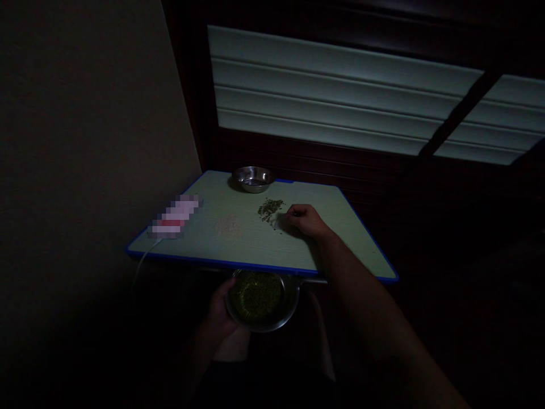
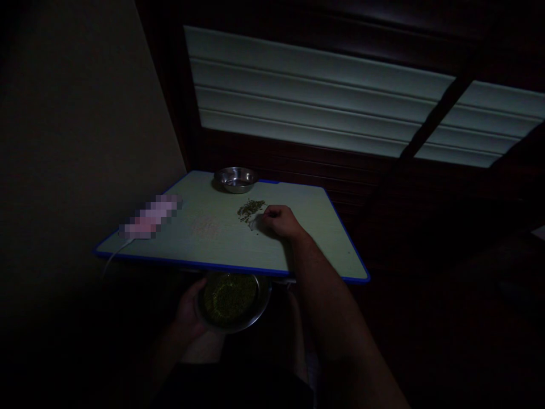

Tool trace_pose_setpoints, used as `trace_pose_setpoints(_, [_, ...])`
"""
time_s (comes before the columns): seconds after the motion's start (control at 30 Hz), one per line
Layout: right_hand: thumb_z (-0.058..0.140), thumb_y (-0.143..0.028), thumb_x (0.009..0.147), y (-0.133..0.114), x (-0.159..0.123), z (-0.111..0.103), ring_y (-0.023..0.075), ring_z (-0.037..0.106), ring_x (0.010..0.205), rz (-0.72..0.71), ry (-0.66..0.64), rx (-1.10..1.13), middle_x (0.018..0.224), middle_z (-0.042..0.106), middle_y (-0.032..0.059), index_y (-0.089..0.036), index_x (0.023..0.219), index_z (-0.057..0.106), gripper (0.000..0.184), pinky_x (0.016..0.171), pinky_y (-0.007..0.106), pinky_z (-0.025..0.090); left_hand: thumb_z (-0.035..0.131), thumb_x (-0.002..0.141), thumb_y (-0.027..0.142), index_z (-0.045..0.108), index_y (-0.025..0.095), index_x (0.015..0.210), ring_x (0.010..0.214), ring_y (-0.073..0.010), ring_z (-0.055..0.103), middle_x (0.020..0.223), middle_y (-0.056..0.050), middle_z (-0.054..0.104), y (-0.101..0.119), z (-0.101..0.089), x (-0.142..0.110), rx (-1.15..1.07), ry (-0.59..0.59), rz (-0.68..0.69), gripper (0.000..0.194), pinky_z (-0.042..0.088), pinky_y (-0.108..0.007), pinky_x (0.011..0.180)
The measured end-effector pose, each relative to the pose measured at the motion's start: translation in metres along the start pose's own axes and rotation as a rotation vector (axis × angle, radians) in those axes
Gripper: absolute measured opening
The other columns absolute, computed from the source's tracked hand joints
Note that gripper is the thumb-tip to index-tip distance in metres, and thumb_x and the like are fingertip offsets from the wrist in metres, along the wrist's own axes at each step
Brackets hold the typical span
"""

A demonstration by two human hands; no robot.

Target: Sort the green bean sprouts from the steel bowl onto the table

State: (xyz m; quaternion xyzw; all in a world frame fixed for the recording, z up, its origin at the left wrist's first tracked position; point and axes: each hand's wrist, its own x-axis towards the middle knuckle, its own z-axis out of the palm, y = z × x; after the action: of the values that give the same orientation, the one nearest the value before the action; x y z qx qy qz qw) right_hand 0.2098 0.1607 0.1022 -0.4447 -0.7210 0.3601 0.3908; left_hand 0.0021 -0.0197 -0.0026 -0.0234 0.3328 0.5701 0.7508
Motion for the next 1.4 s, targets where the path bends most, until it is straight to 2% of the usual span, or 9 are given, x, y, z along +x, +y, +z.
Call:
trace_pose_setpoints(0.2, [0.063,-0.035,0.060,0.001,0.000,0.002,0.0097,0.042,0.054,0.007,-0.021,-0.018,0.056,0.053,-0.0016,-0.016,0.062,0.061,0.020,0.053,0.025,0.034,0.054,0.081,0.020,0.075,0.014,0.086,0.081,-0.0268,0.073,0.079,-0.009,0.078,-0.001,-0.002,0.001,-0.005,-0.010,0.019,0.022,0.050,-0.045,0.093])
trace_pose_setpoints(0.43, [0.061,-0.036,0.064,0.003,0.001,0.002,0.0104,0.045,0.055,0.008,0.041,-0.085,0.058,0.056,-0.0007,-0.016,0.065,0.062,0.020,0.053,0.025,0.035,0.056,0.080,0.019,0.075,0.015,0.088,0.083,-0.0278,0.073,0.081,-0.009,0.078,-0.001,-0.004,0.002,-0.015,-0.047,0.026,0.021,0.049,-0.045,0.093])
trace_pose_setpoints(0.63, [0.060,-0.040,0.065,0.002,0.001,0.004,0.0102,0.044,0.055,-0.052,0.027,-0.073,0.057,0.053,-0.0015,-0.016,0.064,0.060,0.024,0.054,0.025,0.035,0.055,0.081,0.019,0.074,0.014,0.079,0.075,-0.0253,0.073,0.076,-0.009,0.078,-0.002,0.002,0.000,-0.006,0.066,0.047,0.020,0.051,-0.042,0.088])
trace_pose_setpoints(0.9, [0.063,-0.039,0.064,0.001,0.000,0.003,0.0122,0.047,0.058,-0.053,0.017,-0.041,0.059,0.056,0.0002,-0.016,0.064,0.062,0.023,0.057,0.026,0.038,0.053,0.081,0.017,0.074,0.014,0.076,0.075,-0.0249,0.073,0.075,-0.009,0.078,-0.001,0.008,-0.006,-0.013,0.031,0.041,0.022,0.051,-0.042,0.089])
trace_pose_setpoints(1.03, [0.065,-0.041,0.064,0.000,-0.001,0.004,0.0119,0.048,0.058,-0.055,-0.005,-0.036,0.061,0.058,0.0004,-0.016,0.065,0.063,0.025,0.058,0.027,0.039,0.054,0.081,0.018,0.075,0.014,0.079,0.076,-0.0248,0.073,0.076,-0.009,0.078,0.000,0.005,-0.003,-0.026,0.002,0.033,0.021,0.051,-0.041,0.090])
trace_pose_setpoints(1.17, [0.065,-0.041,0.065,0.001,0.000,0.004,0.0113,0.047,0.057,-0.055,-0.004,-0.053,0.060,0.058,0.0001,-0.015,0.067,0.064,0.026,0.056,0.025,0.038,0.054,0.080,0.018,0.075,0.014,0.086,0.077,-0.0255,0.073,0.076,-0.008,0.078,-0.001,0.003,-0.002,-0.017,0.027,0.027,0.022,0.051,-0.043,0.090])
trace_pose_setpoints(1.3, [0.061,-0.038,0.066,0.004,0.002,0.003,0.0109,0.048,0.057,-0.062,0.045,-0.116,0.060,0.059,0.0000,-0.015,0.066,0.064,0.022,0.057,0.025,0.038,0.055,0.079,0.020,0.073,0.014,0.100,0.084,-0.0277,0.073,0.080,-0.009,0.078,-0.001,0.002,-0.001,-0.012,0.014,0.029,0.028,0.049,-0.046,0.094])
trace_pose_setpoints(1.4, [0.060,-0.035,0.065,0.003,0.003,0.001,0.0109,0.048,0.057,-0.038,0.109,-0.165,0.060,0.059,0.0000,-0.016,0.065,0.063,0.019,0.057,0.024,0.038,0.055,0.079,0.019,0.074,0.014,0.098,0.082,-0.0271,0.073,0.079,-0.008,0.078,-0.001,0.002,-0.001,-0.013,0.023,0.028,0.027,0.050,-0.045,0.093])
